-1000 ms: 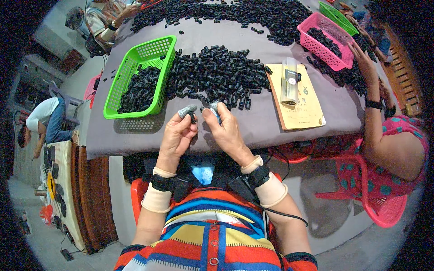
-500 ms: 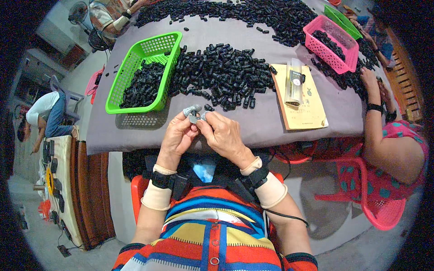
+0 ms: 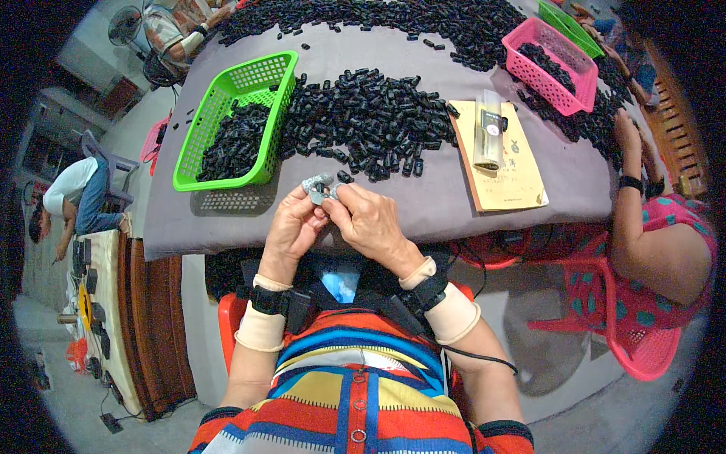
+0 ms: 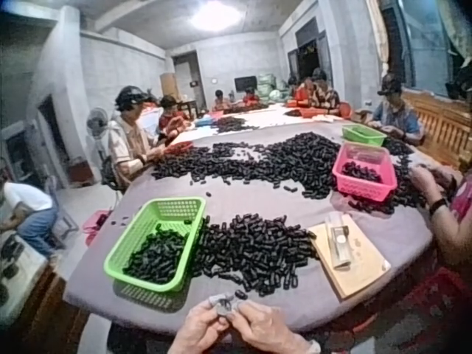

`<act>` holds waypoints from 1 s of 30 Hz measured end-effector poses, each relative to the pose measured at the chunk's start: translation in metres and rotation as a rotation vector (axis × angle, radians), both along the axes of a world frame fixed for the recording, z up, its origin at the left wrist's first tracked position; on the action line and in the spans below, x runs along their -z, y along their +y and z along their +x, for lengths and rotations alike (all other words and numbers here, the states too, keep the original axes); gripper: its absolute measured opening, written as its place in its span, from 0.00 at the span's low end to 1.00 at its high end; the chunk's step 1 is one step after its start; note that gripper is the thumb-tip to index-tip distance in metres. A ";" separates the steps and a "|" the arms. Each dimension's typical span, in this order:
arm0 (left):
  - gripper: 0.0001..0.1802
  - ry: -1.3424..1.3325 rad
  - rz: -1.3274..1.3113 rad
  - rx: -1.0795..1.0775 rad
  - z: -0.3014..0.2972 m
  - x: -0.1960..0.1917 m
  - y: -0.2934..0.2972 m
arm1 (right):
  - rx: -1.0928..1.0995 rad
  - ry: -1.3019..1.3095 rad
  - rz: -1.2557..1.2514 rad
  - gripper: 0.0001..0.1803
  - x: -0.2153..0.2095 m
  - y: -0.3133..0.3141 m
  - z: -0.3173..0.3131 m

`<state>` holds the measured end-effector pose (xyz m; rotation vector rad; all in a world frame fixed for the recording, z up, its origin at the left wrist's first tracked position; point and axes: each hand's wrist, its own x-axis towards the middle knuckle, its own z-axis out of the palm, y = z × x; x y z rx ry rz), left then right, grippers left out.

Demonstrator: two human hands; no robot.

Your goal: Assembling small black plastic/rubber shoe components by hand at a workshop table.

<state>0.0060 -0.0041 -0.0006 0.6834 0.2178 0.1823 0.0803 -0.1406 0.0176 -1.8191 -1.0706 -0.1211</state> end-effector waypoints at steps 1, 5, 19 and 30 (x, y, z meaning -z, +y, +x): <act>0.10 0.010 0.001 0.001 0.001 0.000 0.000 | -0.001 -0.005 0.001 0.11 0.000 0.000 0.000; 0.10 0.012 0.000 0.009 0.000 0.000 0.001 | -0.014 -0.018 -0.008 0.11 0.001 0.001 0.001; 0.11 0.005 0.028 0.055 0.001 0.003 0.005 | 0.022 -0.036 -0.015 0.12 0.003 0.006 0.000; 0.12 0.021 0.037 0.043 0.000 -0.001 0.003 | -0.031 -0.015 0.021 0.12 0.001 0.000 0.002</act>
